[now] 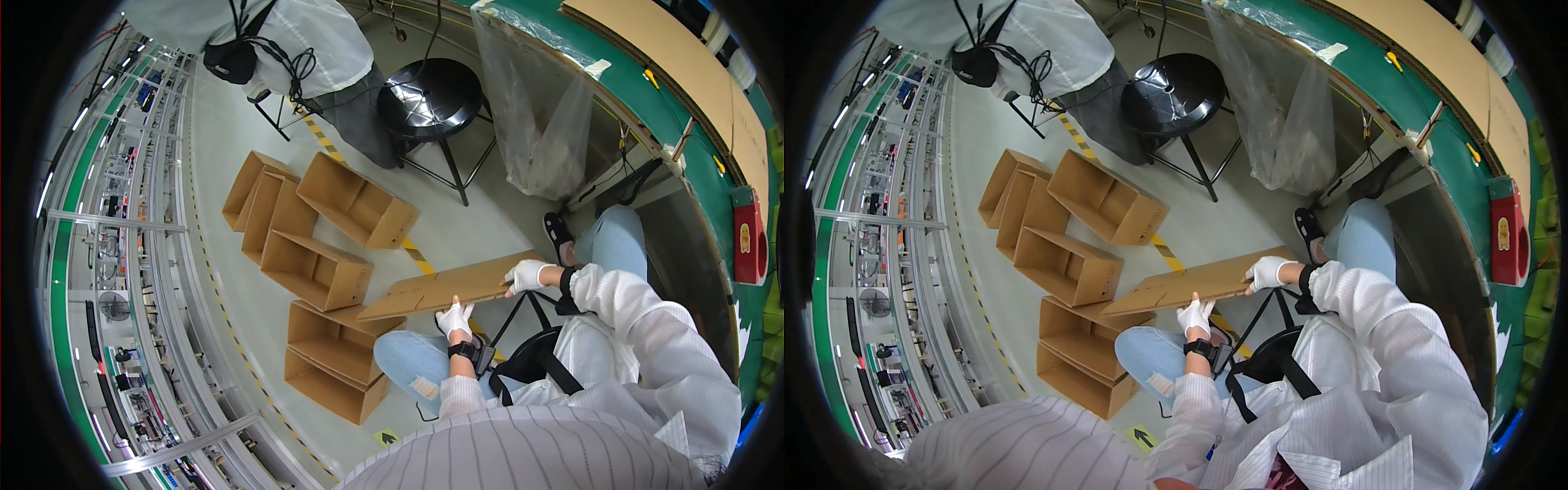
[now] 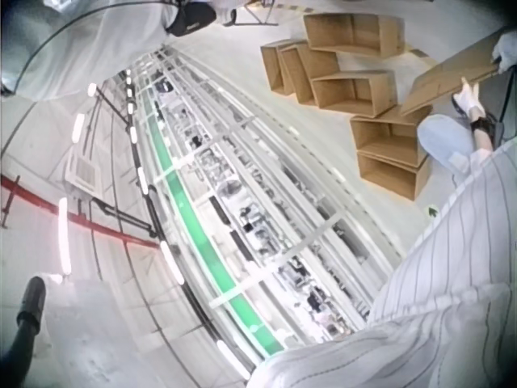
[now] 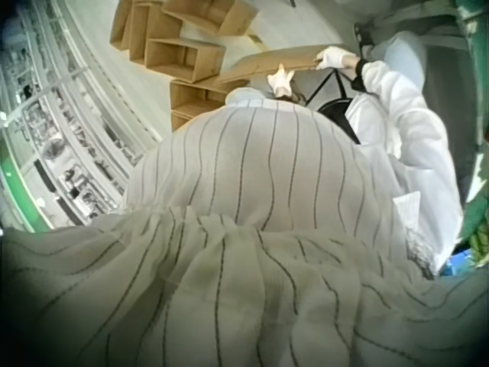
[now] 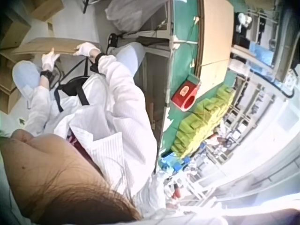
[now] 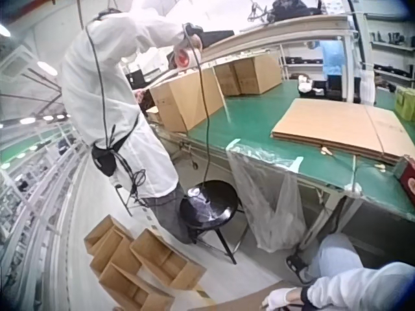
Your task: Taping cardboard boxes using a handheld tape dispenser.
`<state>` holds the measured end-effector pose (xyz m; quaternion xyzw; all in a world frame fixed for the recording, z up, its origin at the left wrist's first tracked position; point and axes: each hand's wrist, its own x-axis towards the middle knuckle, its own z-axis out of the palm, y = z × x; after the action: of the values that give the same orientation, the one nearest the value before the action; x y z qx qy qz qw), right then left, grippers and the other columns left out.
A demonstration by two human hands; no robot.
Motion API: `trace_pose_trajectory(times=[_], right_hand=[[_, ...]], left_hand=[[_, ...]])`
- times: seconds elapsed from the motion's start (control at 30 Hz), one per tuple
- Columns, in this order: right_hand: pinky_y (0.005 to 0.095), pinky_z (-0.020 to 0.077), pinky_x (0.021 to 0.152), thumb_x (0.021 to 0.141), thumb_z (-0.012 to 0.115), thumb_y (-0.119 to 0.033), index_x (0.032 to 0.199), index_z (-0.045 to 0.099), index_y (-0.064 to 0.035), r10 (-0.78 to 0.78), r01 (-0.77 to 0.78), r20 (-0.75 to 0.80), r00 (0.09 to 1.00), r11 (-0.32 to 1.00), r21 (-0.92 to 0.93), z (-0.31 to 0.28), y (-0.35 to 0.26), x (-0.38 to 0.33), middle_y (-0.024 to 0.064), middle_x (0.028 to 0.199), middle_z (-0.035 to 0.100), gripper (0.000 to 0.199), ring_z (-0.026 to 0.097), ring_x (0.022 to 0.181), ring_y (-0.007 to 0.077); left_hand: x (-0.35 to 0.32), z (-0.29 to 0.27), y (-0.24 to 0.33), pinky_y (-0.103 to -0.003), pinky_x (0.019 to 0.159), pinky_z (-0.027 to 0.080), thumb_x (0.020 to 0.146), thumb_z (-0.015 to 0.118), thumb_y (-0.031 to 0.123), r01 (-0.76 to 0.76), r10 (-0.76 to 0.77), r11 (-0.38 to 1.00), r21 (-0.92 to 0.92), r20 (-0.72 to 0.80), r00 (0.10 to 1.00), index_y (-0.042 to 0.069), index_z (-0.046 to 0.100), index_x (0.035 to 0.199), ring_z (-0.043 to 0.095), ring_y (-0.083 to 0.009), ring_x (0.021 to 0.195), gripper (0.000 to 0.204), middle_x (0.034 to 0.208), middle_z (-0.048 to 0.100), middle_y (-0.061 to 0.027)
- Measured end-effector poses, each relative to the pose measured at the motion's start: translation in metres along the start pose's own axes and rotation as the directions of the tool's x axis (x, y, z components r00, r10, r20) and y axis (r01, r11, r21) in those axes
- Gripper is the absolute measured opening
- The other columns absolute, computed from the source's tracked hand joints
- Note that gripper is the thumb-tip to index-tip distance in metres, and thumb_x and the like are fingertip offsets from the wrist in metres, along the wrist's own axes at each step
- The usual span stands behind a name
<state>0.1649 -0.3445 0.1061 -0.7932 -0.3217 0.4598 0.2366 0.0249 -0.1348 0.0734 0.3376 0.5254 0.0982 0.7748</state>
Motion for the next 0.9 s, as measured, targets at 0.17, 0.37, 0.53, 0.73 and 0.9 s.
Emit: trace_pose_trajectory(times=[0.17, 0.37, 0.53, 0.73, 0.9], right_hand=[[0.0401, 0.0481, 0.087, 0.083, 0.061, -0.051, 0.120, 0.064, -0.0185, -0.043, 0.040, -0.077, 0.996, 0.999, -0.034, -0.028, 0.008, 0.011, 0.0144, 0.105, 0.067, 0.049, 0.063, 0.095, 0.0351], [0.0432, 0.0496, 0.060, 0.090, 0.054, -0.021, 0.082, 0.053, -0.0062, -0.296, 0.104, -0.284, 0.912, 0.837, -0.537, -0.039, -0.003, 0.017, 0.0138, 0.068, 0.063, 0.017, 0.065, 0.067, 0.0308], [0.0411, 0.0494, 0.059, 0.084, 0.056, -0.017, 0.092, 0.057, -0.0103, -0.393, 0.167, -0.333, 0.857, 0.823, -0.542, -0.054, -0.001, 0.033, 0.0106, 0.071, 0.065, 0.010, 0.066, 0.067, 0.0292], [0.0429, 0.0489, 0.060, 0.087, 0.055, -0.020, 0.089, 0.057, -0.0087, -0.237, 0.010, -0.514, 0.825, 0.914, -0.405, -0.067, -0.002, 0.046, 0.0140, 0.073, 0.065, 0.011, 0.065, 0.068, 0.0324], [0.0417, 0.0487, 0.062, 0.084, 0.057, -0.019, 0.090, 0.058, -0.0098, -0.381, 0.213, -0.625, 0.681, 0.920, -0.329, -0.058, -0.061, 0.085, 0.0128, 0.077, 0.064, 0.011, 0.063, 0.072, 0.0328]], left_hand=[[0.002, 0.012, 0.006, -0.056, 0.083, 0.055, 0.087, 0.061, -0.004, -0.084, 0.080, 0.995, 0.056, 0.067, 0.994, 0.001, 0.034, 0.124, 0.057, -0.0348, 0.107, 0.046, 0.112, 0.053, -0.0160], [0.031, -0.013, -0.001, -0.051, 0.070, 0.058, 0.078, 0.058, -0.004, 0.063, -0.041, 0.991, 0.117, -0.182, 0.982, 0.004, 0.051, 0.111, 0.064, -0.0294, 0.081, 0.034, 0.099, 0.060, -0.0137], [0.099, -0.094, 0.054, -0.046, 0.070, 0.058, 0.074, 0.059, -0.004, -0.179, 0.267, 0.956, 0.232, -0.437, 0.859, 0.000, 0.052, 0.109, 0.057, -0.0264, 0.086, 0.036, 0.104, 0.056, -0.0134], [0.051, -0.034, 0.027, -0.035, 0.090, 0.046, 0.071, 0.061, -0.012, -0.313, 0.441, 0.868, 0.385, -0.313, 0.841, -0.004, 0.043, 0.122, 0.054, -0.0232, 0.098, 0.054, 0.115, 0.055, -0.0122], [-0.014, 0.038, -0.007, -0.033, 0.094, 0.041, 0.076, 0.066, -0.004, -0.439, 0.658, 0.612, 0.658, -0.116, 0.744, -0.003, 0.041, 0.120, 0.054, -0.0236, 0.101, 0.050, 0.115, 0.055, -0.0148]])
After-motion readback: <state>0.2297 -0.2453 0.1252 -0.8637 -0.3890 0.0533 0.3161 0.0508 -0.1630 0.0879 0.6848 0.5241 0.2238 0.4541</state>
